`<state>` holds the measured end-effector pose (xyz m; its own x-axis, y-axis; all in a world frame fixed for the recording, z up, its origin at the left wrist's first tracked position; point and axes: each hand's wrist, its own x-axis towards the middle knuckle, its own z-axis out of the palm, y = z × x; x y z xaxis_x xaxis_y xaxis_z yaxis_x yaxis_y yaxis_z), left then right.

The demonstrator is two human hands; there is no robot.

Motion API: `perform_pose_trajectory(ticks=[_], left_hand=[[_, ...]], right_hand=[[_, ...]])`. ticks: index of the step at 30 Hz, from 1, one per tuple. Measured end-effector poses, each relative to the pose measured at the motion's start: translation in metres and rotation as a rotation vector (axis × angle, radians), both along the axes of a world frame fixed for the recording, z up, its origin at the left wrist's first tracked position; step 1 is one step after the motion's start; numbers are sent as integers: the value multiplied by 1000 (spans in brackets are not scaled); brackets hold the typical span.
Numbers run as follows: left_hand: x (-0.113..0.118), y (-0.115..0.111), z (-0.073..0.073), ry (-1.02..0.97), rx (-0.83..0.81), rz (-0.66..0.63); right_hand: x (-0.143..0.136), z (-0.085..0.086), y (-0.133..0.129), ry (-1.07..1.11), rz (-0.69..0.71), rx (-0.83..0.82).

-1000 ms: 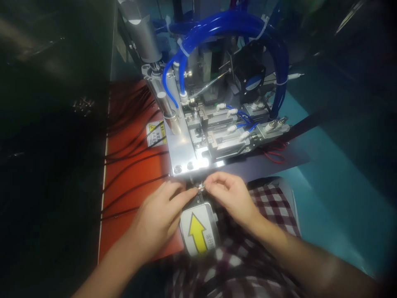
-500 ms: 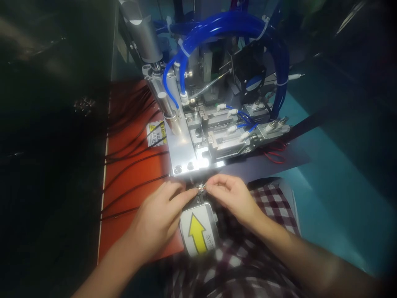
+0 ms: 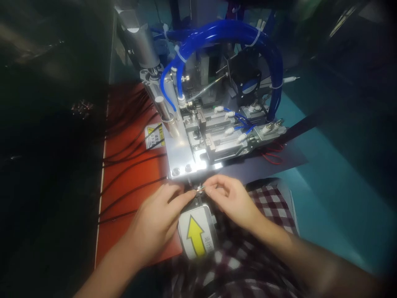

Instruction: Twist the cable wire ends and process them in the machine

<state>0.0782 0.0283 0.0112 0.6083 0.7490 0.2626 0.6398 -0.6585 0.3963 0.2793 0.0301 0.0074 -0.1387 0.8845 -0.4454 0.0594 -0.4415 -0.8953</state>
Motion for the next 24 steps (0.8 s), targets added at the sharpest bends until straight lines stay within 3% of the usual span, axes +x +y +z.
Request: perform_pose_trajectory(ticks=[4,24], left_hand=[[0,1,2,26,-18,-16],[0,1,1,6,-26,-15]], right_hand=[[1,-3,-2,-38,-42,83],[-6,-4,4,91,-67,20]])
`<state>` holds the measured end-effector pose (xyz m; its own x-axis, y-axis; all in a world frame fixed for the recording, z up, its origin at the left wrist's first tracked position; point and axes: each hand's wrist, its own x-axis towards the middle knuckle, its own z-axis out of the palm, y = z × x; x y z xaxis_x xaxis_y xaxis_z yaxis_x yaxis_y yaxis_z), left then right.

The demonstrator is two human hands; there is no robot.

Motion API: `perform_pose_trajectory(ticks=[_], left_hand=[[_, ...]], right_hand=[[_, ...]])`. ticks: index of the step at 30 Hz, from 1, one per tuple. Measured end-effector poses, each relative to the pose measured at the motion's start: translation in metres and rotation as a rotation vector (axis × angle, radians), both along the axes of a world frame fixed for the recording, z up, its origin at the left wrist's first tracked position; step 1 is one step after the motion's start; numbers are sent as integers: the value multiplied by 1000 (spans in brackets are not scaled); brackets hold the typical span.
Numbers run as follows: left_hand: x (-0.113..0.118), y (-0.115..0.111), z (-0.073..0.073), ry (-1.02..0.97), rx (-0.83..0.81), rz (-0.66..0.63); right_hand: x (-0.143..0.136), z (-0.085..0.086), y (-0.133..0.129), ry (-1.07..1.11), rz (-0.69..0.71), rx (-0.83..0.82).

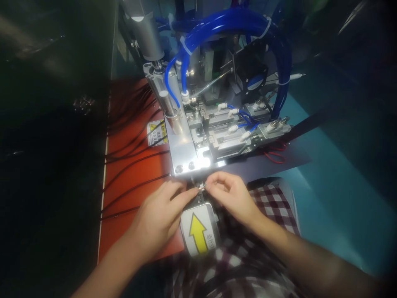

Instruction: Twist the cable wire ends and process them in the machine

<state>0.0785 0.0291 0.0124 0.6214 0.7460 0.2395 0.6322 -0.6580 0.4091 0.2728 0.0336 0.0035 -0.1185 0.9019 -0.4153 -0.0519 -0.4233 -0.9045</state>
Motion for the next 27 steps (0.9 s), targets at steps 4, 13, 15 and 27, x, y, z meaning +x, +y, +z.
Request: perform_pose_trajectory(ticks=[4,13,15,27], left_hand=[[1,1,2,4,4,4],[0,1,2,-1,6,5],[1,1,2,3,13,1],[-1,-1,-2,6,0,18]], right_hand=[[0,1,1,1,8,8],[-1,1,1,32,-17,4],[-1,0,2,57,-18,-18],[4,-2,-2,-56,2,94]])
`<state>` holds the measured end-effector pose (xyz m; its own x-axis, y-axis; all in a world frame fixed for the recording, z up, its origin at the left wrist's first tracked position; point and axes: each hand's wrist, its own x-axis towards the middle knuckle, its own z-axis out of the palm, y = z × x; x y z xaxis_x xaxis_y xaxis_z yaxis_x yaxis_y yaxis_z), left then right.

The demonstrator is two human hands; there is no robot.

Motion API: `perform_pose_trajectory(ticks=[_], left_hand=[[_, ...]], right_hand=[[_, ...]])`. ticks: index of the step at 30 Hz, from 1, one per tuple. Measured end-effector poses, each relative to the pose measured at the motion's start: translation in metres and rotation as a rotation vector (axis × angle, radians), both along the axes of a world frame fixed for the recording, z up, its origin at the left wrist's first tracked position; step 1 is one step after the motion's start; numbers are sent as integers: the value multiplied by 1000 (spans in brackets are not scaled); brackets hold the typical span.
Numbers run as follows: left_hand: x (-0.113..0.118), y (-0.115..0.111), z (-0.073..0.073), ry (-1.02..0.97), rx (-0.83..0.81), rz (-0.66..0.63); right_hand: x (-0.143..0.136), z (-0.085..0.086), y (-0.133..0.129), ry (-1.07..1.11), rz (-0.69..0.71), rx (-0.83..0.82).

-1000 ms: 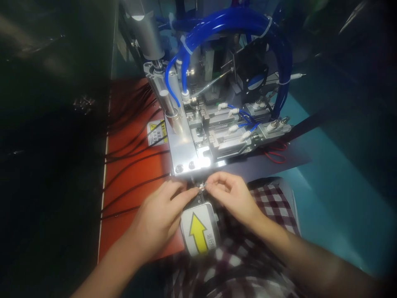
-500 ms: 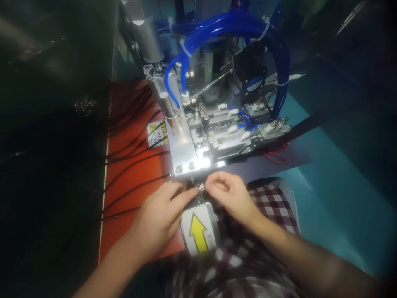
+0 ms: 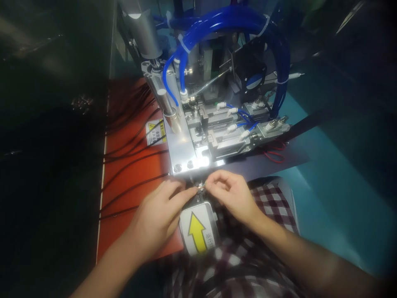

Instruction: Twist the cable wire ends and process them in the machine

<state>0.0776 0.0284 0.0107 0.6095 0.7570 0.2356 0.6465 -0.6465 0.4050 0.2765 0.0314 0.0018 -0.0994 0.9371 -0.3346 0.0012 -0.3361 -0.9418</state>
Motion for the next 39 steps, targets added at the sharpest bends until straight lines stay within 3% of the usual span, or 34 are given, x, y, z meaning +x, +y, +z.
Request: perform_pose_trajectory(ticks=[8,31,39], left_hand=[[-2,-1,-3,-9,-13,10],[-1,-1,-4,5,2,19],[0,-1,-2,167,62,-14]], right_hand=[[3,-4,-1,-2,70,29],[-5,8,-2,-3,21,-150],[-6,14,3,-10,30,-242]])
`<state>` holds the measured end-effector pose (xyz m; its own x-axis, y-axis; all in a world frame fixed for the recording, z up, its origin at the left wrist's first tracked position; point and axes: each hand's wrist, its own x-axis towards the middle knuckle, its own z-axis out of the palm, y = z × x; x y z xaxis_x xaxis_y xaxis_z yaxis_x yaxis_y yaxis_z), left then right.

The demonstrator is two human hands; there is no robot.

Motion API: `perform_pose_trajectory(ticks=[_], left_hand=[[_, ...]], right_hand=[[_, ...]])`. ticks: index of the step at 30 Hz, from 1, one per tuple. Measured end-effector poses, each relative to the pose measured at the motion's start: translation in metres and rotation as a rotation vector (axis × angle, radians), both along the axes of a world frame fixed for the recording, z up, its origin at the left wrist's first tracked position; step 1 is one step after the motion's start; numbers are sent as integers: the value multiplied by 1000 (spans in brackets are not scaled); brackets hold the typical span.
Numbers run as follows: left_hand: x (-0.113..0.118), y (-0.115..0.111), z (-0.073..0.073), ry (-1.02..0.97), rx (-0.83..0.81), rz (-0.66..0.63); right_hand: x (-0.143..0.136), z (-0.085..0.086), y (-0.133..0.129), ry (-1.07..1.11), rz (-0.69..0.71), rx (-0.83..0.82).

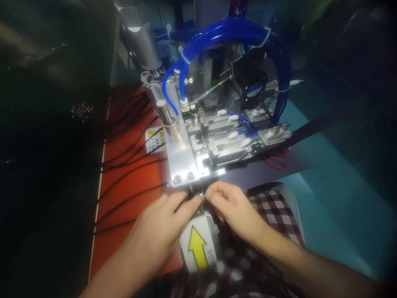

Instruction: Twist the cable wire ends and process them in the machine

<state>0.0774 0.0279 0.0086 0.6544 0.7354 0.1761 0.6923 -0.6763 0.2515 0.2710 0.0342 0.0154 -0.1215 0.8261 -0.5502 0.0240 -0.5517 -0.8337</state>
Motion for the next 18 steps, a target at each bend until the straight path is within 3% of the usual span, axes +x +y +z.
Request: perform_pose_trajectory(ticks=[7,18], left_hand=[[5,-6,1,89,-55,45],[5,-8,-3,-63,-61,95]], right_hand=[[-1,2,5,21,2,-57],[5,-11,2,222,16,-67]])
